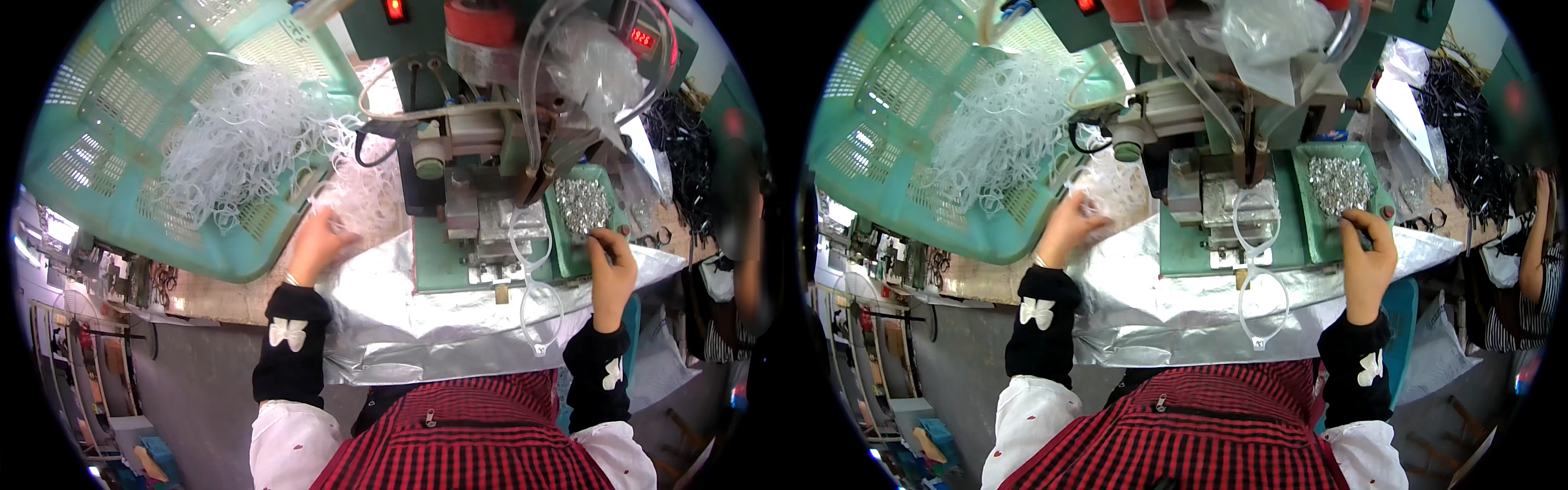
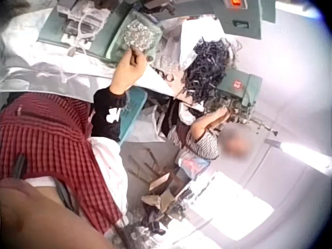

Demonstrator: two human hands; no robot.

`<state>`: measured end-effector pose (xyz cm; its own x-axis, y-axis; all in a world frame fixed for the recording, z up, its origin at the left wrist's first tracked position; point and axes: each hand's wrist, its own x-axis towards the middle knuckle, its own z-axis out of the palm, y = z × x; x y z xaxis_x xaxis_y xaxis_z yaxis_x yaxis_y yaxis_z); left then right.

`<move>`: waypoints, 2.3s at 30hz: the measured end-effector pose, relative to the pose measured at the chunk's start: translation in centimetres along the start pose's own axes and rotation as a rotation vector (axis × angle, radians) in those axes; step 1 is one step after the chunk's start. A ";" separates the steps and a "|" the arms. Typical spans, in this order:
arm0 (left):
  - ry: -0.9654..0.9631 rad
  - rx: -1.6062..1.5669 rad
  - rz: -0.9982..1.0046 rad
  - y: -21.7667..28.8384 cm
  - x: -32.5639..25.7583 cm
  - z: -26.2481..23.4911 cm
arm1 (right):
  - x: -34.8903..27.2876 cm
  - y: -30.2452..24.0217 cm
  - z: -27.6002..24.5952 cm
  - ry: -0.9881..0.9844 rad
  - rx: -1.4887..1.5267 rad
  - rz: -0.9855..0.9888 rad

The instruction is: The person repeatedly picks up a clear plastic ring and a small metal pin, places them into a press machine, and operates the lever to join them. The finished items are dropped into a green basket. The process is repeated continuously throughout the clip.

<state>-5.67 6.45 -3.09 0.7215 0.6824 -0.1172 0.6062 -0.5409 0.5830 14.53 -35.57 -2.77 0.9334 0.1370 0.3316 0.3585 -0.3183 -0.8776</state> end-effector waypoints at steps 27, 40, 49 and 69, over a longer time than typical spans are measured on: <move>0.617 -0.526 0.763 22.6 -7.5 -3.3 | 0.9 -12.7 6.7 -0.280 1.041 0.292; -0.918 -1.155 -0.166 23.1 -13.0 3.1 | 0.0 -1.0 -0.3 -0.139 -0.246 -0.238; -0.814 -1.205 -0.183 22.9 -13.1 4.5 | 1.5 0.9 -1.4 -0.066 -0.205 -0.200; 0.215 0.034 0.633 9.9 -16.3 1.0 | 1.0 0.9 0.0 0.052 -0.300 -0.133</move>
<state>-11.09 -10.52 3.79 0.8610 0.3091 0.4038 0.1007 -0.8820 0.4603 15.78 -35.78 -3.25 0.8749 0.1502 0.4605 0.4584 -0.5636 -0.6872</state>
